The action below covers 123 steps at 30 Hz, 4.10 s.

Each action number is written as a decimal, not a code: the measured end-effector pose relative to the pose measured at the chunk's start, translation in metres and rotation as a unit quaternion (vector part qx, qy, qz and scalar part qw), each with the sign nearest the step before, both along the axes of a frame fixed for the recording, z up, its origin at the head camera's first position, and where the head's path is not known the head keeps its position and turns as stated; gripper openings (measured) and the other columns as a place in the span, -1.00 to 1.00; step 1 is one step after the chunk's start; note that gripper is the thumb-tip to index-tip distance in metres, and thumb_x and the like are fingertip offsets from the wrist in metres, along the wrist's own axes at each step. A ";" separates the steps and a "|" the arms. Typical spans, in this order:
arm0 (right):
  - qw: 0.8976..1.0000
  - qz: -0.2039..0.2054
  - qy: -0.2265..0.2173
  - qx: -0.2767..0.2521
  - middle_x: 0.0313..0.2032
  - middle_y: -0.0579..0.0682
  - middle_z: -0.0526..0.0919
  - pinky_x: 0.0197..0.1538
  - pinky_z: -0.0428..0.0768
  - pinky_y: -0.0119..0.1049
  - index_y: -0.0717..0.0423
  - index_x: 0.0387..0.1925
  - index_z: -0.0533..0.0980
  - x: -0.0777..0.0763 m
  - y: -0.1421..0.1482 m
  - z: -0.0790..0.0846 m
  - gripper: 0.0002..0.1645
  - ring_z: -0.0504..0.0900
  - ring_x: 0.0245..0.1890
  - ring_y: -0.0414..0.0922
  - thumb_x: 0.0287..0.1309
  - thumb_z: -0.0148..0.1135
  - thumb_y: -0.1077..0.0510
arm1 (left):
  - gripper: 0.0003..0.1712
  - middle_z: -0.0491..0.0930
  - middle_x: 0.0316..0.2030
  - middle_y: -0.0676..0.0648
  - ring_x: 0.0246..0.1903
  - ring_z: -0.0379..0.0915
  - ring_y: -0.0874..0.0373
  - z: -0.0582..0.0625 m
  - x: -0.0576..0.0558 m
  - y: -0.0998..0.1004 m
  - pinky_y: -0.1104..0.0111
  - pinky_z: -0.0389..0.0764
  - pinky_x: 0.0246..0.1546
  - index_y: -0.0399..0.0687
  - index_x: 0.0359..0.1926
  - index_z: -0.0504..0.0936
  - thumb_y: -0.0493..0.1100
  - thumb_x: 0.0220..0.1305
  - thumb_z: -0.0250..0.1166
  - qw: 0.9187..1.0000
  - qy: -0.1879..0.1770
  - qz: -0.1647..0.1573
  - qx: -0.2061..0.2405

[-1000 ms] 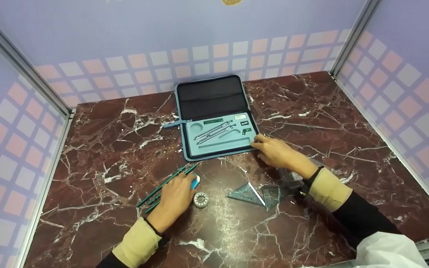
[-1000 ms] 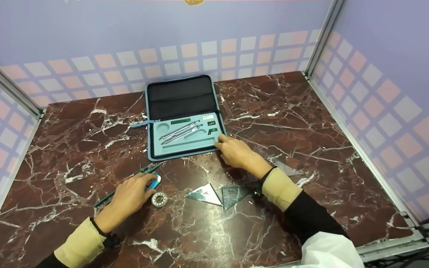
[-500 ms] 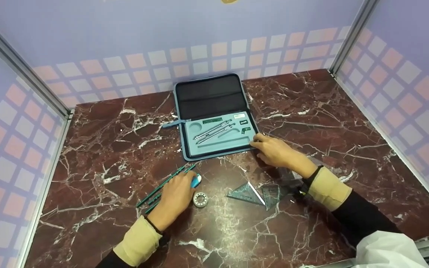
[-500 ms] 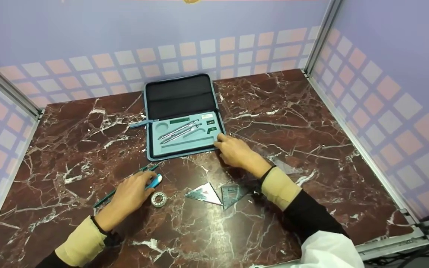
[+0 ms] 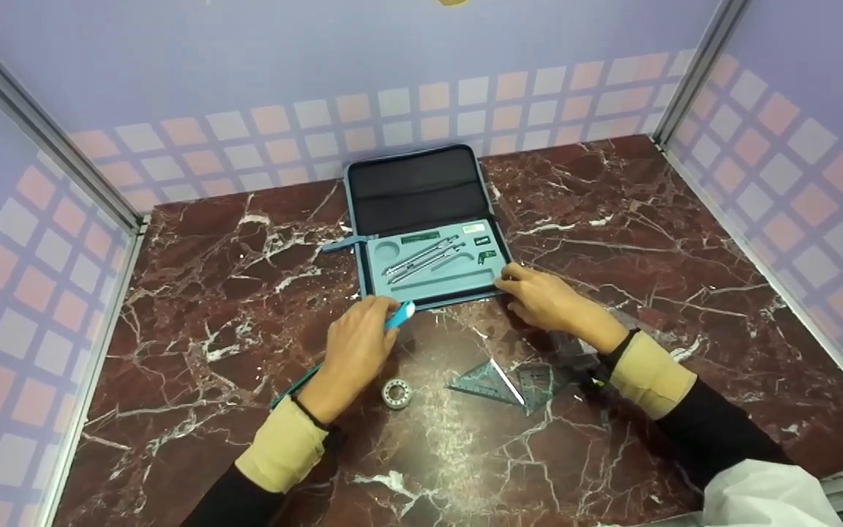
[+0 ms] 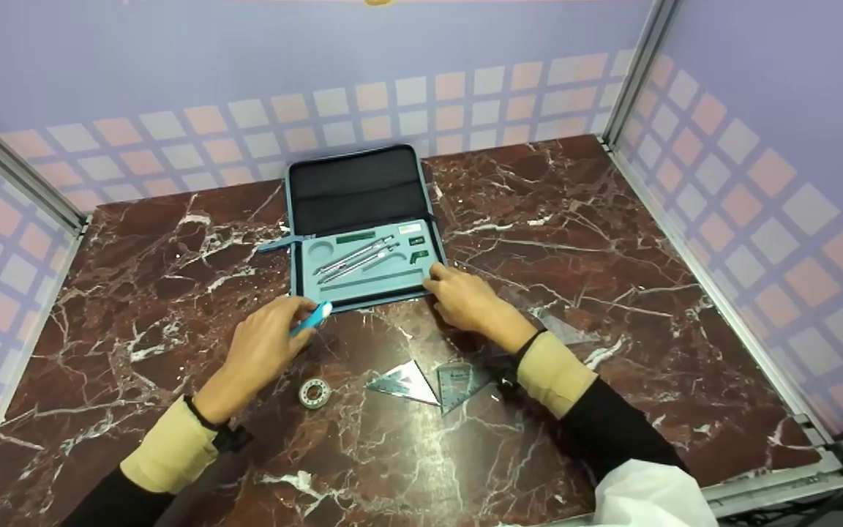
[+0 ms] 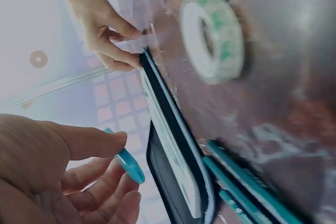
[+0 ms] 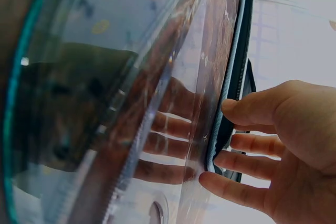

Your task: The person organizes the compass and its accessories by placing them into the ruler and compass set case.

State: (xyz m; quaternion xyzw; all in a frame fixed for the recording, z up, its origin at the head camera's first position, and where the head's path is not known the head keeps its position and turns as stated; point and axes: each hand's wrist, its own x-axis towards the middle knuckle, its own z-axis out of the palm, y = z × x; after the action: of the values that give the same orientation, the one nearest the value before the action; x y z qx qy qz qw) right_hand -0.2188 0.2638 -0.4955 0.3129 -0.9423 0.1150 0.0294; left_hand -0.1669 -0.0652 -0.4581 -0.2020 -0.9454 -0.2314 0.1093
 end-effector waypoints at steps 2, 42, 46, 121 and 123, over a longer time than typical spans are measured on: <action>1.000 -0.003 -0.001 -0.001 0.09 0.21 0.54 -0.06 0.66 0.12 0.32 0.23 0.59 0.001 0.001 0.000 -0.46 0.66 -0.06 0.20 0.20 0.40 0.31 | -0.64 0.71 -0.18 -0.11 -0.20 0.67 -0.06 0.002 -0.004 0.006 0.02 0.68 -0.27 -0.12 0.00 0.71 -0.28 0.17 0.55 1.000 0.010 -0.007 0.003; 1.000 -0.005 -0.010 -0.006 0.15 0.21 0.53 0.03 0.67 0.11 0.30 0.27 0.56 0.000 0.003 0.000 -0.40 0.65 0.02 0.22 0.18 0.42 0.28 | -0.58 0.73 -0.05 -0.20 -0.60 0.22 0.17 -0.008 -0.112 0.063 0.30 0.32 -0.39 -0.20 0.21 0.68 -0.34 0.42 0.11 0.979 -0.185 -0.005 0.085; 1.000 -0.009 -0.013 -0.008 0.16 0.21 0.53 0.06 0.65 0.11 0.30 0.27 0.55 0.001 0.003 0.000 -0.40 0.65 0.04 0.22 0.18 0.42 0.28 | -0.56 0.70 0.05 -0.23 -0.64 0.13 0.16 -0.009 -0.118 0.068 0.29 0.28 -0.42 -0.20 0.26 0.65 -0.35 0.46 0.05 0.977 -0.195 -0.003 0.082; 0.999 0.003 -0.039 0.010 0.13 0.18 0.52 0.05 0.66 0.08 0.28 0.26 0.57 -0.005 0.004 0.008 -0.38 0.66 -0.03 0.22 0.14 0.43 0.24 | -0.60 0.68 0.13 -0.21 0.09 0.61 -0.07 0.005 -0.125 0.056 0.12 0.57 0.14 -0.21 0.27 0.63 -0.18 0.51 0.23 0.977 -0.194 -0.058 0.063; 0.999 0.005 -0.035 0.011 0.12 0.18 0.53 0.03 0.66 0.08 0.27 0.24 0.59 -0.006 0.003 0.009 -0.40 0.66 -0.04 0.21 0.14 0.42 0.25 | -0.59 0.67 0.14 -0.22 0.12 0.60 -0.09 0.013 -0.123 0.044 0.10 0.56 0.16 -0.21 0.28 0.62 -0.17 0.52 0.23 0.976 -0.200 -0.060 0.069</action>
State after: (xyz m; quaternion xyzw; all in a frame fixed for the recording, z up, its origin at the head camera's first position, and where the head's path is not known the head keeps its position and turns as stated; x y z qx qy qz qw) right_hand -0.2244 0.2673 -0.4864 0.3133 -0.9426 0.1152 -0.0073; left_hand -0.2895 -0.0212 -0.4452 -0.2000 -0.9159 -0.3382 -0.0821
